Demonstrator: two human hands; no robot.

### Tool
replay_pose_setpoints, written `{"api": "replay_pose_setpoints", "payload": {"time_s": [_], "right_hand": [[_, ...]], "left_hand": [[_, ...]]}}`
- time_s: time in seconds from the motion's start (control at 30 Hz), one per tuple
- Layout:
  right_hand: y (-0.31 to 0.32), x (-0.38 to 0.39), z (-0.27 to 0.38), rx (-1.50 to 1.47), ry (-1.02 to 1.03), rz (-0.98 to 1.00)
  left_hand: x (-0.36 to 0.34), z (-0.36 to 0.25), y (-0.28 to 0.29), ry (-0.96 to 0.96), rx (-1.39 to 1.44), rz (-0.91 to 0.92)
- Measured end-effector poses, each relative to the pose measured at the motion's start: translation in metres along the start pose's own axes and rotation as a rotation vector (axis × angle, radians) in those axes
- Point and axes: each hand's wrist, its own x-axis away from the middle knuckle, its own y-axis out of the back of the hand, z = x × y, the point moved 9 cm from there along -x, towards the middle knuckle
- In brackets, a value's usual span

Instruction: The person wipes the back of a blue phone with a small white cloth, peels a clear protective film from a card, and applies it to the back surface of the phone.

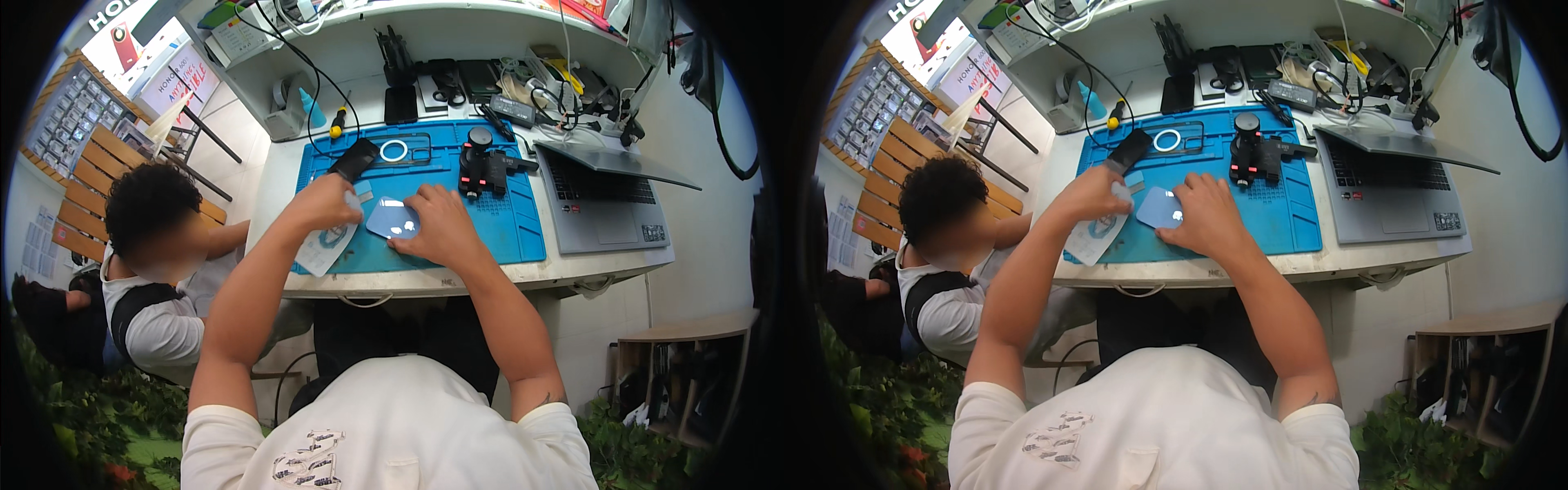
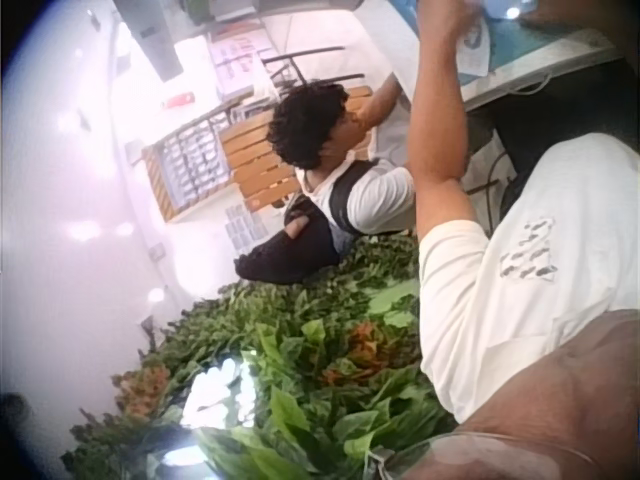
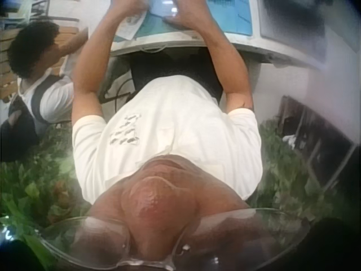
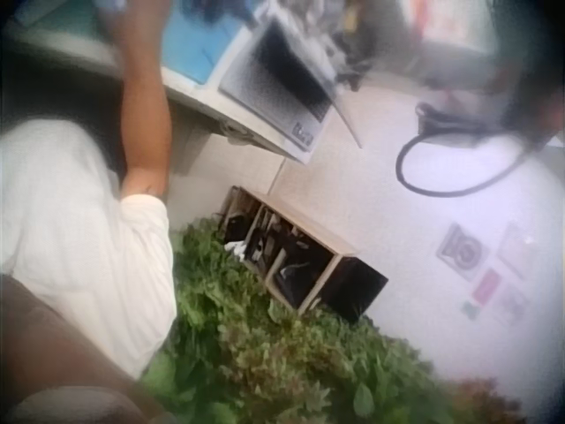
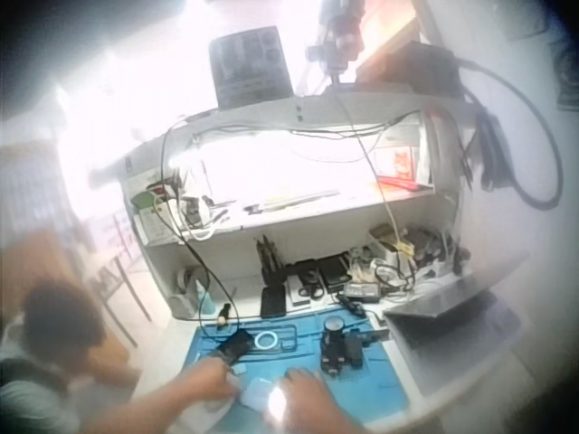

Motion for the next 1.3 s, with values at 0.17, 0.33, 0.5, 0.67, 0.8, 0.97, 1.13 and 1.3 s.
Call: {"api": "replay_pose_setpoints", "payload": {"time_s": [0.17,0.33,0.5,0.67,0.8,0.97,1.13,1.3], "right_hand": [[0.001,-0.004,0.005,0.041,0.022,0.015],[0.002,-0.007,0.005,0.041,0.035,0.025],[0.010,-0.002,-0.001,0.031,0.080,0.011],[0.018,0.002,0.000,-0.113,0.118,0.104],[0.019,0.007,-0.001,-0.099,0.137,0.122],[0.023,0.019,-0.002,-0.096,0.092,0.118],[0.022,0.027,-0.009,-0.172,0.100,0.080],[0.023,0.029,-0.013,-0.227,0.083,0.070]], "left_hand": [[0.003,0.041,0.016,-0.089,0.119,-0.049],[0.000,0.006,0.014,-0.340,-0.018,-0.307],[-0.011,-0.002,-0.004,-0.236,-0.192,-0.235],[-0.018,0.001,0.000,-0.040,-0.174,-0.067],[-0.023,-0.002,0.004,-0.093,-0.138,-0.026],[-0.018,-0.013,0.005,-0.254,-0.106,-0.098],[-0.023,-0.006,0.000,-0.205,-0.165,-0.138],[-0.027,-0.008,0.001,-0.096,-0.190,-0.083]]}}
